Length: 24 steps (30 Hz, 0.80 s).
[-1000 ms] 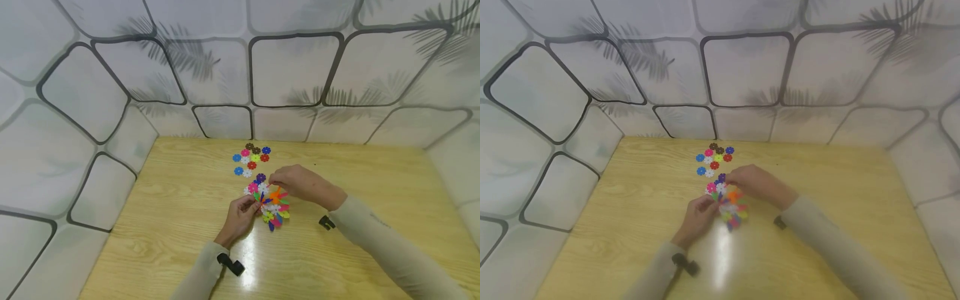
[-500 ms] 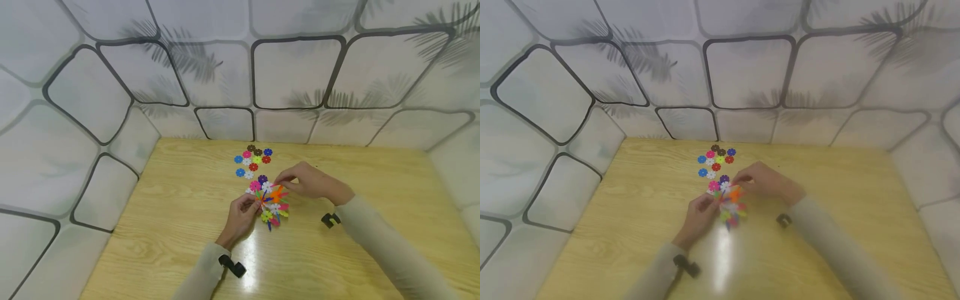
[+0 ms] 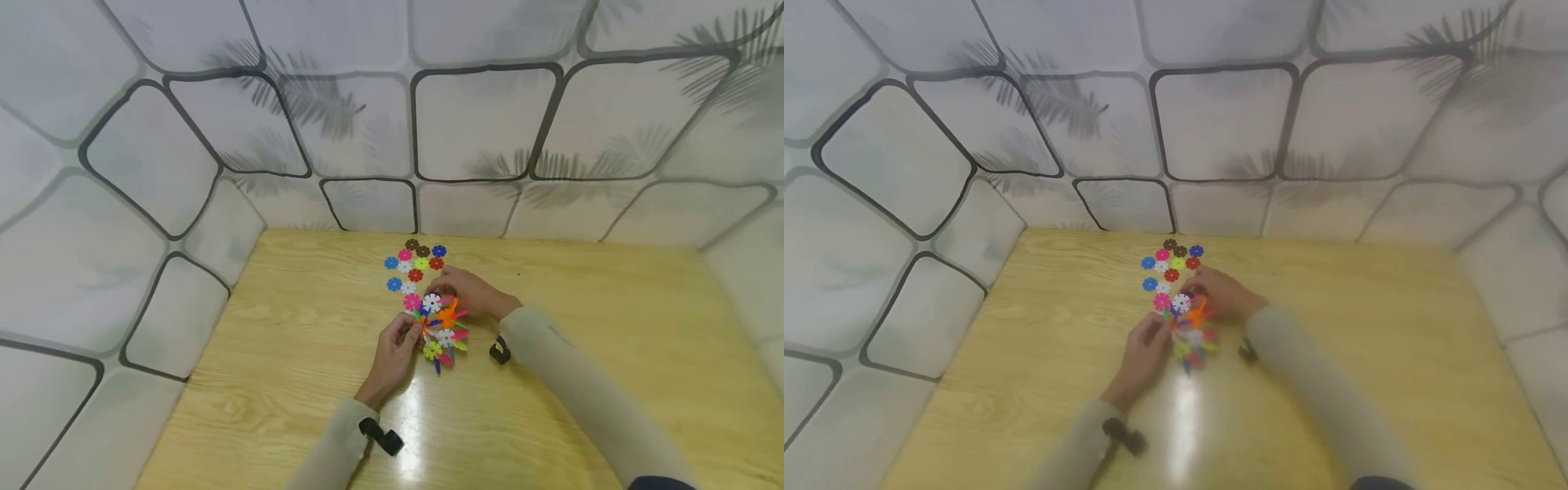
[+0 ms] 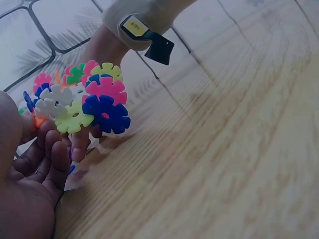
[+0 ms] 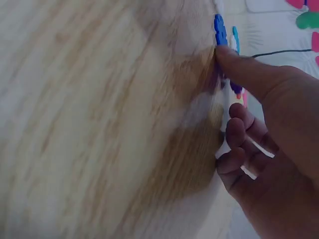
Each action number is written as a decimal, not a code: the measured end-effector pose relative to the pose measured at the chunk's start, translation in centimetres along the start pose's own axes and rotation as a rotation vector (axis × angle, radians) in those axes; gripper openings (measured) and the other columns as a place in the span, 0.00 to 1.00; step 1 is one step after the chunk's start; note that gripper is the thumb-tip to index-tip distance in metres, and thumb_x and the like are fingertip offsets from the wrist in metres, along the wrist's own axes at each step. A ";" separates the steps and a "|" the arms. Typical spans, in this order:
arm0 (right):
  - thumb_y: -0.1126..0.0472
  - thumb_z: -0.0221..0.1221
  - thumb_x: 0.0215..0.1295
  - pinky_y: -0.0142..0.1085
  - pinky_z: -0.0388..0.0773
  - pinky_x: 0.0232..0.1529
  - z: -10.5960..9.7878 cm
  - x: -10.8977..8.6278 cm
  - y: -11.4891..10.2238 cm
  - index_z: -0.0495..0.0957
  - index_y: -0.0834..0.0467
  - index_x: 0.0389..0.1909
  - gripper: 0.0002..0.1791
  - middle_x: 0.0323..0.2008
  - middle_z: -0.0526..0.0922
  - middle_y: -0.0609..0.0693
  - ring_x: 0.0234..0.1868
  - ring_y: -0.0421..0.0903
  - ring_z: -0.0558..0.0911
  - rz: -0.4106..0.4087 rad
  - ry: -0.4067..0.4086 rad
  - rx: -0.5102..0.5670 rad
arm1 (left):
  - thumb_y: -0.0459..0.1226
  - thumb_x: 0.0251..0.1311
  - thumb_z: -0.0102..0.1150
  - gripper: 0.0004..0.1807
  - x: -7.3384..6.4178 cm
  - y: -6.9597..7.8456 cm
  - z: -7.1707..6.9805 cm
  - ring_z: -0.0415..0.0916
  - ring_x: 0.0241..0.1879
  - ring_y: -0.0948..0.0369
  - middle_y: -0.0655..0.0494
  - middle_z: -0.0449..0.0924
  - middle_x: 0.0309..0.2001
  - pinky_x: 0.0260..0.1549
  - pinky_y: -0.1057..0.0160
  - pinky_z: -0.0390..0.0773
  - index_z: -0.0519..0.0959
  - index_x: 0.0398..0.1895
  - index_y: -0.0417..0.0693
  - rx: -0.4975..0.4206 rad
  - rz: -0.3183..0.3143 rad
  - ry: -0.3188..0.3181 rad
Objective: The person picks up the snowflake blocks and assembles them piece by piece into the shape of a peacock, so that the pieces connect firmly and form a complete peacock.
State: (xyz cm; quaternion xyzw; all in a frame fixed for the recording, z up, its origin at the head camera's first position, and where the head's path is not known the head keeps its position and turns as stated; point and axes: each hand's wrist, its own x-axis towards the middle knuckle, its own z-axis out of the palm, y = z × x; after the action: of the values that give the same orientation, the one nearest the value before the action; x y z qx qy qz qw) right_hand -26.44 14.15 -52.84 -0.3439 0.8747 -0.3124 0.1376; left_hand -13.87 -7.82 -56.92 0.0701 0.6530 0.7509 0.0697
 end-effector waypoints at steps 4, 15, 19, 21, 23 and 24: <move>0.71 0.68 0.70 0.48 0.86 0.57 -0.5 -1.0 -0.5 0.88 0.61 0.50 0.10 0.46 0.84 0.56 0.49 0.51 0.84 0.009 0.054 0.012 | 0.29 0.82 0.50 0.08 0.2 -0.2 -0.1 0.76 0.36 0.64 0.57 0.78 0.37 0.40 0.71 0.82 0.75 0.47 0.29 0.016 0.032 0.004; 0.67 0.67 0.75 0.33 0.86 0.47 -3.4 -4.9 -2.3 0.85 0.60 0.55 0.11 0.45 0.92 0.53 0.45 0.45 0.88 0.023 0.180 0.227 | 0.31 0.83 0.49 0.10 -0.1 0.0 0.0 0.73 0.35 0.65 0.58 0.75 0.35 0.36 0.72 0.78 0.76 0.47 0.29 0.039 0.011 0.012; 0.65 0.69 0.74 0.29 0.81 0.41 -3.0 -5.1 -2.6 0.86 0.54 0.48 0.07 0.42 0.93 0.49 0.43 0.40 0.88 -0.025 0.216 0.244 | 0.31 0.83 0.49 0.11 -0.2 0.2 0.1 0.71 0.33 0.66 0.59 0.74 0.33 0.35 0.73 0.76 0.77 0.47 0.28 0.067 0.016 0.017; 0.65 0.68 0.74 0.29 0.80 0.39 -2.8 -5.0 -2.7 0.86 0.53 0.47 0.06 0.42 0.93 0.48 0.42 0.39 0.87 -0.046 0.222 0.251 | 0.31 0.83 0.49 0.11 -0.2 0.3 0.1 0.71 0.32 0.66 0.60 0.73 0.33 0.34 0.73 0.75 0.77 0.47 0.27 0.081 0.021 0.019; 0.66 0.67 0.75 0.29 0.81 0.40 -2.6 -4.9 -3.0 0.87 0.53 0.47 0.06 0.42 0.93 0.48 0.42 0.38 0.87 -0.071 0.220 0.258 | 0.31 0.83 0.49 0.12 -0.1 0.4 0.1 0.70 0.32 0.67 0.60 0.73 0.32 0.34 0.73 0.74 0.77 0.47 0.27 0.098 0.029 0.023; 0.66 0.66 0.76 0.30 0.82 0.41 -2.6 -4.9 -3.1 0.88 0.53 0.47 0.06 0.43 0.93 0.47 0.42 0.38 0.87 -0.079 0.216 0.264 | 0.31 0.83 0.49 0.12 -0.1 0.4 0.1 0.70 0.32 0.67 0.60 0.73 0.32 0.33 0.73 0.74 0.77 0.46 0.28 0.109 0.035 0.027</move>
State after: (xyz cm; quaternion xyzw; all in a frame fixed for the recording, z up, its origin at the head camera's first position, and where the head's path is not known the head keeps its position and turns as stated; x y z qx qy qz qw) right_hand -22.48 16.96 -48.70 -0.3216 0.8215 -0.4650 0.0744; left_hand -13.77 -7.83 -56.48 0.0749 0.6923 0.7163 0.0440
